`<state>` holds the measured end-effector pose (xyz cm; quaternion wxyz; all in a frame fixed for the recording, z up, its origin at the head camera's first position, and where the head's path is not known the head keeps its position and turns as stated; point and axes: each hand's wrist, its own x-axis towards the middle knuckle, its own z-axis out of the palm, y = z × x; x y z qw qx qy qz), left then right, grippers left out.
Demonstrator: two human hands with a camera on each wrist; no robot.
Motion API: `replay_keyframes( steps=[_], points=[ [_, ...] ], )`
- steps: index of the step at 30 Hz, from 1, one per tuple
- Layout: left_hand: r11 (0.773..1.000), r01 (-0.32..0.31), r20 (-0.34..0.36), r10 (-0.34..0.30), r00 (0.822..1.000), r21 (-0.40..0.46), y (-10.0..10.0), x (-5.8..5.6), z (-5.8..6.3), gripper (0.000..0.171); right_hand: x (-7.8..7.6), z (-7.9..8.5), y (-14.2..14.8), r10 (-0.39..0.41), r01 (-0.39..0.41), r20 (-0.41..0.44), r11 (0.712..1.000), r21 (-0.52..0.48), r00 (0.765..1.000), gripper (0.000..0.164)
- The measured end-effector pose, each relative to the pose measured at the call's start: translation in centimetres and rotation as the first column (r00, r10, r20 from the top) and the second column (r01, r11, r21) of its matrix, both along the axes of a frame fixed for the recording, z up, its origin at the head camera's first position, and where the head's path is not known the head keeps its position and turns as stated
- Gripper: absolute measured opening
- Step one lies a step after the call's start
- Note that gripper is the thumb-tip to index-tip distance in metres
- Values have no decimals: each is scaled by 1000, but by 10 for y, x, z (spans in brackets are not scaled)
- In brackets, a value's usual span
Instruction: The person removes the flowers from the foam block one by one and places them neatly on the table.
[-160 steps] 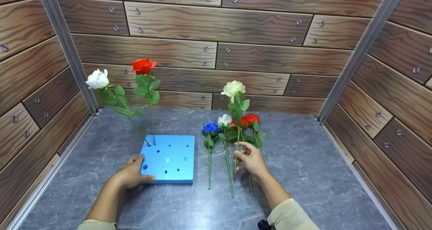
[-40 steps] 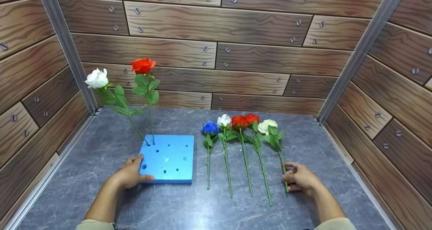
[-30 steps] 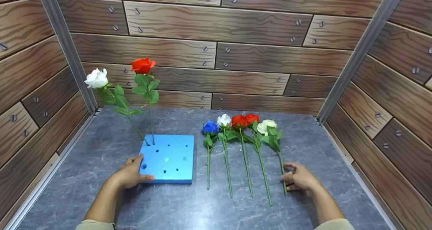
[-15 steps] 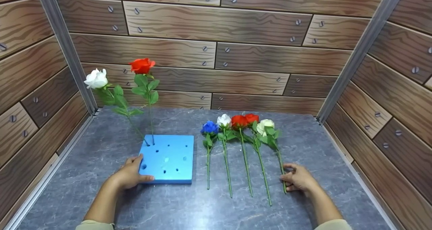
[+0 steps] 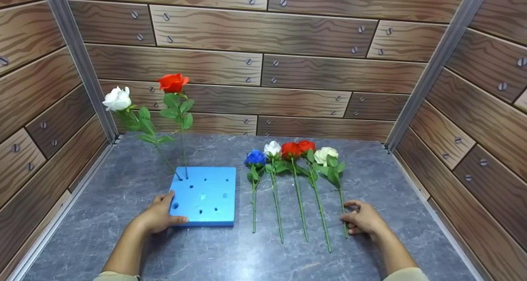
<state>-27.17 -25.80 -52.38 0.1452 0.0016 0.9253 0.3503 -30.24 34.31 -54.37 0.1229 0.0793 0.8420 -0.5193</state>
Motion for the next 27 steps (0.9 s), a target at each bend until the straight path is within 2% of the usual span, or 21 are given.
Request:
replay_keyframes(
  steps=[19, 22, 27],
  points=[
    [1000, 5, 12, -5, 1000, 10, 0, 0, 0, 122, -5, 15, -2, 21, -19, -34, 999, 43, 999, 63],
    [1000, 8, 18, -8, 1000, 5, -1, 0, 0, 122, -7, 18, -6, 29, -25, -67, 998, 51, 997, 64],
    [1000, 14, 17, -14, 1000, -3, -1, -1, 1, 122, -9, 22, -18, 29, -11, -143, 992, 128, 989, 58]
  ],
)
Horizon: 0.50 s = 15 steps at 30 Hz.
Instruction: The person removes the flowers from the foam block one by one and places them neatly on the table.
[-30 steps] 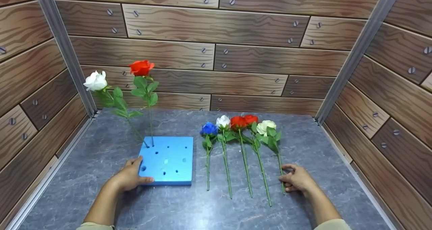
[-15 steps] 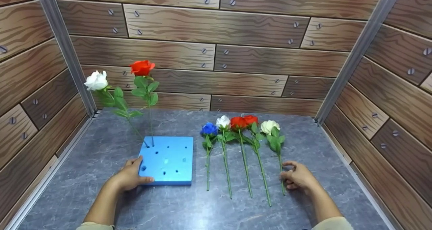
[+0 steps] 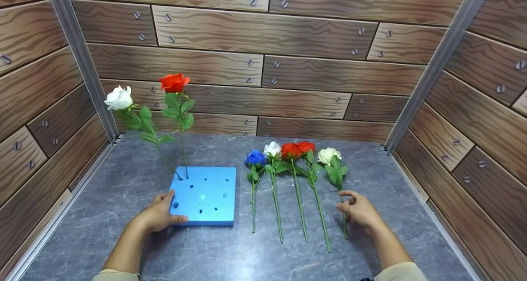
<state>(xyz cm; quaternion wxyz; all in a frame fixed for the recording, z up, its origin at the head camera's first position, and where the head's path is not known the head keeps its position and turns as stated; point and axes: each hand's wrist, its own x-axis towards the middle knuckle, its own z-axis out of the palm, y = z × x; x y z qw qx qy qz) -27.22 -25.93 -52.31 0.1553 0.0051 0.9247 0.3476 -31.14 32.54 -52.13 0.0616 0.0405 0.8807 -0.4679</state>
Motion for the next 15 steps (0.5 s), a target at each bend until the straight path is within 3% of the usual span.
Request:
replay_keyframes(
  steps=[6, 15],
  points=[
    [1000, 3, -9, -3, 1000, -4, 0, 0, 0, 122, -3, 6, -18, -13, 15, -66, 999, 32, 998, 53],
    [1000, -14, -38, 14, 999, 3, 4, 2, 1, 120, -5, 17, -50, 15, -16, -114, 1000, -14, 993, 45]
  ],
)
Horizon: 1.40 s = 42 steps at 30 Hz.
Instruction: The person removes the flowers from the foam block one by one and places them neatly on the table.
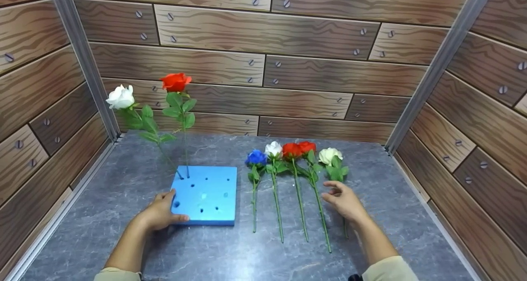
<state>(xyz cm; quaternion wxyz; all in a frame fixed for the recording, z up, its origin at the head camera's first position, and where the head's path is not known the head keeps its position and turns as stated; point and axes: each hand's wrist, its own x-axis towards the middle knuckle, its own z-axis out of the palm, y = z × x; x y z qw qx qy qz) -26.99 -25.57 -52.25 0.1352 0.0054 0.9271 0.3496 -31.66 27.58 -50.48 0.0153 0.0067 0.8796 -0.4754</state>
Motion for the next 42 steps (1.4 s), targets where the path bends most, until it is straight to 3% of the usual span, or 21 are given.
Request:
replay_keyframes(
  steps=[8, 14, 26, 34, 42],
  points=[
    [1000, -14, -1, 14, 1000, 13, 0, 0, 0, 118, -3, 4, -33, 56, -54, 9, 989, -138, 998, 42],
    [1000, -19, -8, 19, 1000, 11, 1, -1, 1, 118, -4, 7, -55, 71, -75, -33, 987, -144, 997, 40],
    [999, -20, -3, 21, 1000, 38, 0, 2, 0, 117, -6, 5, -104, 186, -197, -75, 963, -183, 980, 36],
    [999, -26, -14, 26, 1000, 30, -2, 2, -1, 117, -12, 5, -134, 256, -272, -96, 933, -235, 962, 43],
    [999, -35, -12, 36, 999, 28, 1, 2, -2, 117, -21, 19, -162, 324, -340, -103, 894, -291, 940, 59]
  ],
)
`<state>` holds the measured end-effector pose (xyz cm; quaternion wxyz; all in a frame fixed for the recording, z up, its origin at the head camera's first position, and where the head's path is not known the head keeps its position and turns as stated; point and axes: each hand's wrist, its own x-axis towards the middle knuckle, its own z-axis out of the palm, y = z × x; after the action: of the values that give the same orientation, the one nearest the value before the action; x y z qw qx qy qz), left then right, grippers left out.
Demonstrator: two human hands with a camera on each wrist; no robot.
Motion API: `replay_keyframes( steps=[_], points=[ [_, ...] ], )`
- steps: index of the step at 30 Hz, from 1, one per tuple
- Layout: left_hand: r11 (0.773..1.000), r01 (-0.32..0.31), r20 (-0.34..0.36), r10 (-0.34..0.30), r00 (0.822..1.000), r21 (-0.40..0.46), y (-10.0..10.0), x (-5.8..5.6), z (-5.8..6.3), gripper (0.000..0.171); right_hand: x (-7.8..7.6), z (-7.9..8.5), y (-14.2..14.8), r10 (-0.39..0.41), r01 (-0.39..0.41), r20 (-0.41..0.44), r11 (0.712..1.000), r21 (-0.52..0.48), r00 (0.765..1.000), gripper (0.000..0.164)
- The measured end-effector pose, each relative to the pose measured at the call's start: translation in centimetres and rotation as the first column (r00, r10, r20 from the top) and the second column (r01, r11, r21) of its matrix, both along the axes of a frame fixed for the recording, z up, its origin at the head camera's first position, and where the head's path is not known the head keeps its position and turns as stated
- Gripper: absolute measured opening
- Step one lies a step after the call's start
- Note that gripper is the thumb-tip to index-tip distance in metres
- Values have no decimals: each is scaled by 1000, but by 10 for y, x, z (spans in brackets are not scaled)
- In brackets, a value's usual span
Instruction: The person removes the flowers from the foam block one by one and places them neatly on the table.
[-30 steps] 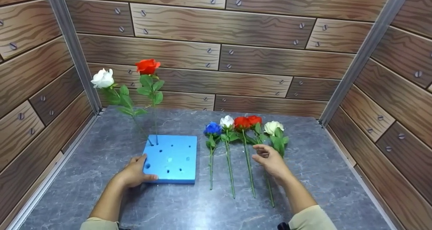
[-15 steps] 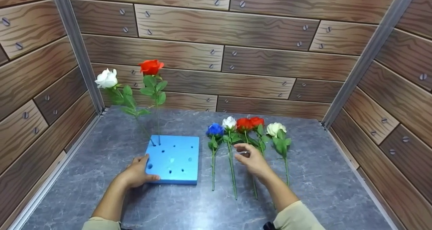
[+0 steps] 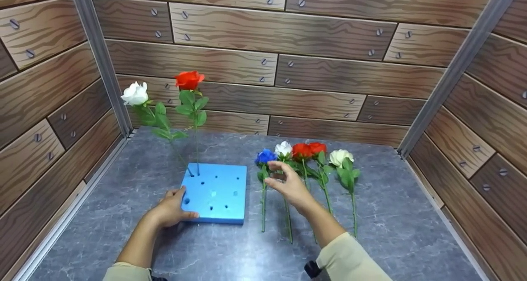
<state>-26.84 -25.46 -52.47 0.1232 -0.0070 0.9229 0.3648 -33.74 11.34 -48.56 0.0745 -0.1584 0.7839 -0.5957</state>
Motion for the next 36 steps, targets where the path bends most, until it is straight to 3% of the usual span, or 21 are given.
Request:
replay_keyframes(
  steps=[15, 28, 36],
  points=[
    [1000, -8, -13, 9, 1000, 16, 0, 0, -2, 113, -16, 6, -54, 62, -63, -8, 994, -93, 998, 67],
    [1000, -22, -13, 22, 1000, 12, 0, -2, -2, 114, -30, -3, -86, 96, -100, -36, 982, -162, 995, 73],
    [1000, -22, -25, 22, 999, -2, -1, -3, -3, 114, -39, -19, -103, 102, -110, -47, 975, -193, 994, 77]
  ],
)
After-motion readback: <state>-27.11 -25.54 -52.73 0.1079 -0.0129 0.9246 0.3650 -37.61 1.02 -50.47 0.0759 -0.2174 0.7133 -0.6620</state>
